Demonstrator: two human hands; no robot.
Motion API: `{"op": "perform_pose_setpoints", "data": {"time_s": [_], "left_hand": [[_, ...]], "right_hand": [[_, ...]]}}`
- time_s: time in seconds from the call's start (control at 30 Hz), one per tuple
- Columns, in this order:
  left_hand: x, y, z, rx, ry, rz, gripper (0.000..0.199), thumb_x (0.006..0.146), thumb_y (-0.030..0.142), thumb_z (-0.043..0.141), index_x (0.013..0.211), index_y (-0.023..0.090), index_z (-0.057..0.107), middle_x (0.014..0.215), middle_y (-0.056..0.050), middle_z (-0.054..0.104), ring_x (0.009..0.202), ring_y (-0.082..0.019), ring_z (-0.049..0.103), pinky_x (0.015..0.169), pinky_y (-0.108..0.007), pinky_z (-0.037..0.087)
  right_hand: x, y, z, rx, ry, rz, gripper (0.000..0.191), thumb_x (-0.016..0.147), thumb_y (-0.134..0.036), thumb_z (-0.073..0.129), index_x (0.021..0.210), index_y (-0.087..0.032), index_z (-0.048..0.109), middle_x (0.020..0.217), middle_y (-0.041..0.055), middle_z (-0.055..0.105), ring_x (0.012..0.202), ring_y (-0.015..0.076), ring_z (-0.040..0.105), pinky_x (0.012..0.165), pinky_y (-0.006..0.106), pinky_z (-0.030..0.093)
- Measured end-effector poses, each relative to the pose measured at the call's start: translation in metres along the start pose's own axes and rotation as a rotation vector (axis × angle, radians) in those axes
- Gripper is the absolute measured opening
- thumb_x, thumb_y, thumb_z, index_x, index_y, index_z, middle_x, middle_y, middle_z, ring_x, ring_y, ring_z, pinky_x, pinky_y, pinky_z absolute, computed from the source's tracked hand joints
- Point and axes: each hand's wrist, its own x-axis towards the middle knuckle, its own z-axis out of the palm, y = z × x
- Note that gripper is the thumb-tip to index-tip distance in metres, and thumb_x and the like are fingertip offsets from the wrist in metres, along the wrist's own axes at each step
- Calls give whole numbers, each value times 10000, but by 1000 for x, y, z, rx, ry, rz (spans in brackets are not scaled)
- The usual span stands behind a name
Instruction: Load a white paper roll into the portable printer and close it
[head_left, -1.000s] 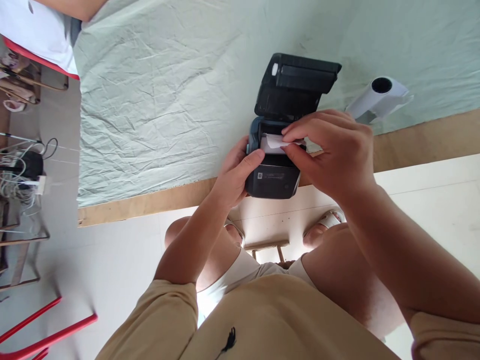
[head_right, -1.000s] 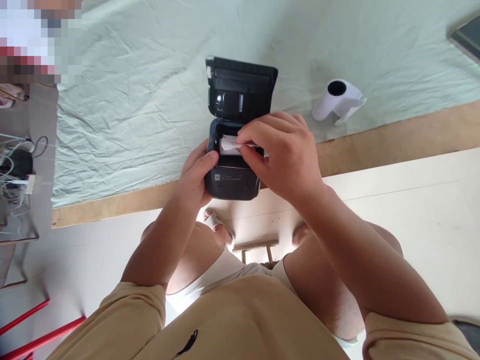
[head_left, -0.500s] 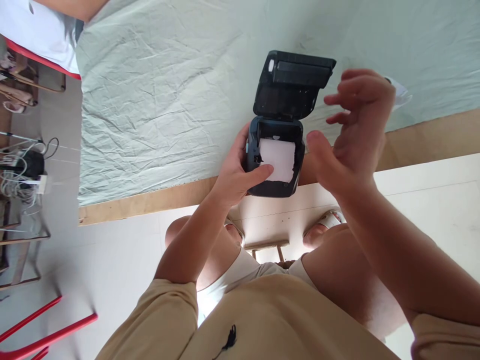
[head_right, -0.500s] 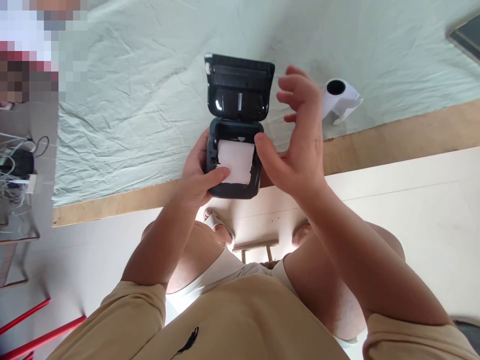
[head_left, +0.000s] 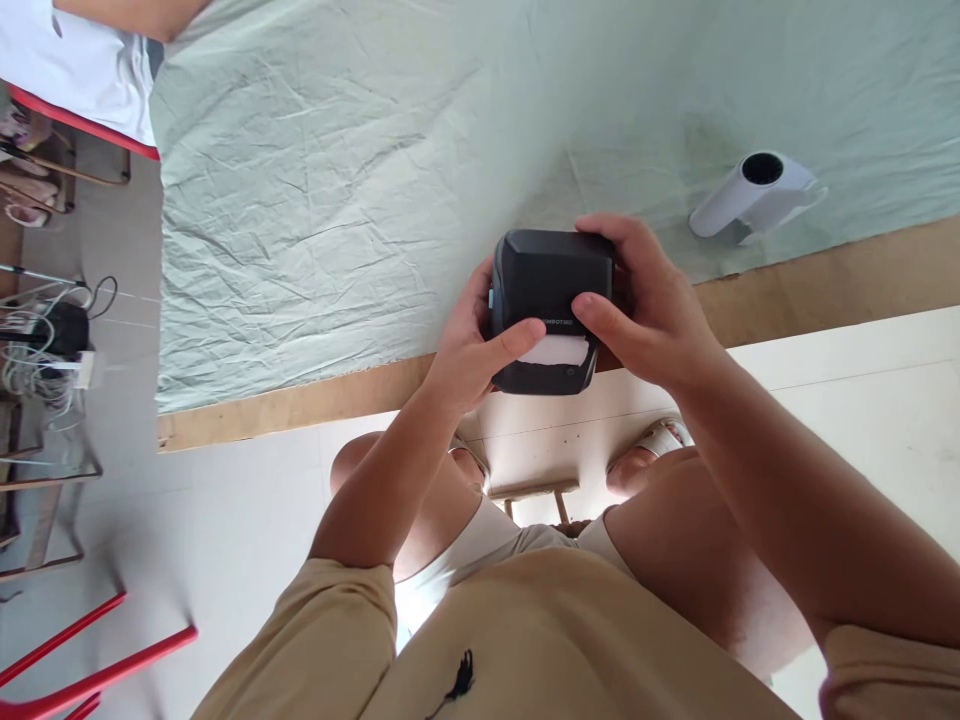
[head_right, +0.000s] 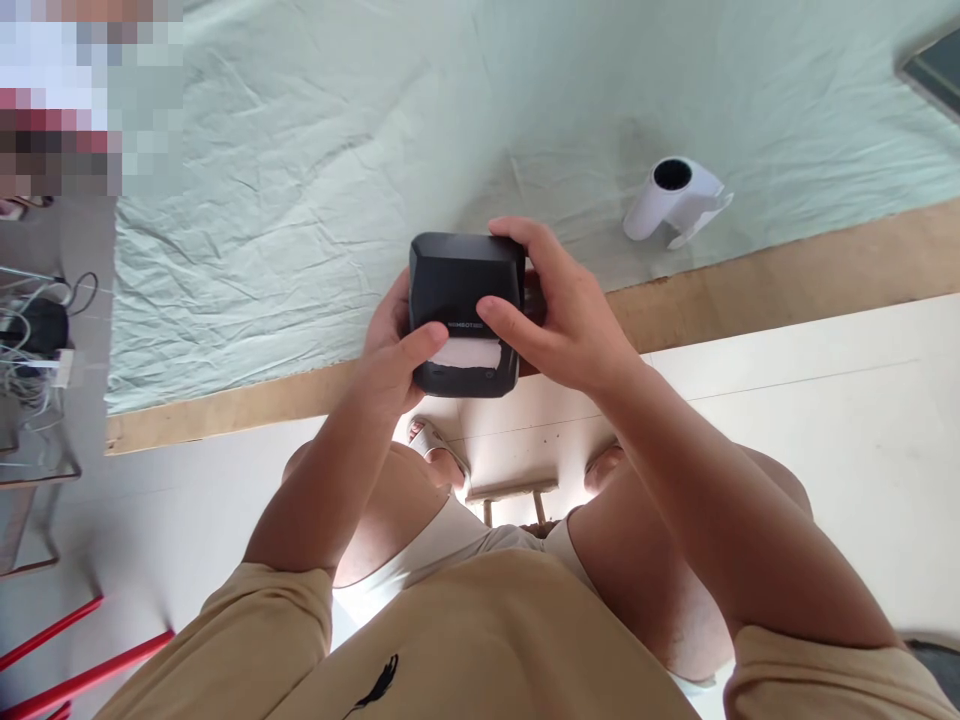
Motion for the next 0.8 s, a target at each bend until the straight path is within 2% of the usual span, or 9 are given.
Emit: {"op": "perform_pose_setpoints", "data": {"time_s": [0.1,0.23,0.3,0.37,0.43,0.5,0.63,0.73,0.8], "left_hand": [[2,-4,1,-8,29,4,624,843,607,954,1339,313,716,1078,-24,824,876,-242,820,691,-357,685],[3,-3,1,17,46,-17,578,893,546,923,1370,288,723,1055,-14,817,837,-216,808,646,-318,651],[3,1,3,0,19,-28,595,918,529,904,1428,291,712,1141,-25,841,943,-248,843,694,-320,669],[2,4,8,-37,12,-27,600,950,581,864,1458,305,710,1272,-42,854,1150,-306,860,802,-348,714],[3,7,14,-78,60,-13,572,975,674,808,1414,314,736,1349,-42,848,1353,-345,816,941,-392,743],[4,8,18,-120,117,-1,522,1005,711,760,1336,306,766,1358,-33,848,1465,-349,766,1055,-421,740],[6,9,20,-187,139,-55,397,1106,596,662,1282,261,780,1297,-36,879,1442,-326,785,1054,-401,745],[7,7,18,-213,189,-119,453,1132,624,589,1160,221,793,1182,-64,902,1359,-336,830,972,-404,764],[7,7,18,-216,232,-107,486,1137,639,570,1033,214,783,1124,-72,903,1321,-341,850,957,-421,771]], "right_hand": [[4,-8,-6,47,-74,92,627,988,-594,735,1526,-302,595,1263,73,764,931,241,749,828,439,684],[7,-14,-12,-26,-114,94,582,963,-534,758,1483,-311,619,1288,83,772,966,262,754,865,463,688],[6,-14,-13,-67,-99,68,564,979,-524,735,1492,-324,611,1319,88,769,1012,277,759,896,476,689],[4,-12,-14,-102,-98,49,588,995,-550,714,1525,-328,588,1368,97,759,1063,293,760,924,492,687],[2,-10,-14,-127,-109,37,637,1010,-603,694,1564,-320,560,1422,109,745,1119,312,759,961,515,682],[1,-9,-14,-136,-101,21,675,1030,-658,658,1593,-306,539,1458,128,736,1182,335,755,1006,539,673],[1,-10,-14,-104,-92,-17,684,1075,-688,553,1626,-284,502,1521,156,717,1326,363,735,1110,570,647],[1,-12,-13,-80,-142,-43,709,1060,-629,582,1665,-290,437,1579,152,691,1302,345,755,1140,578,648],[2,-15,-14,-73,-157,-51,742,1023,-553,656,1674,-288,415,1630,166,659,1362,350,737,1152,580,653]]}}
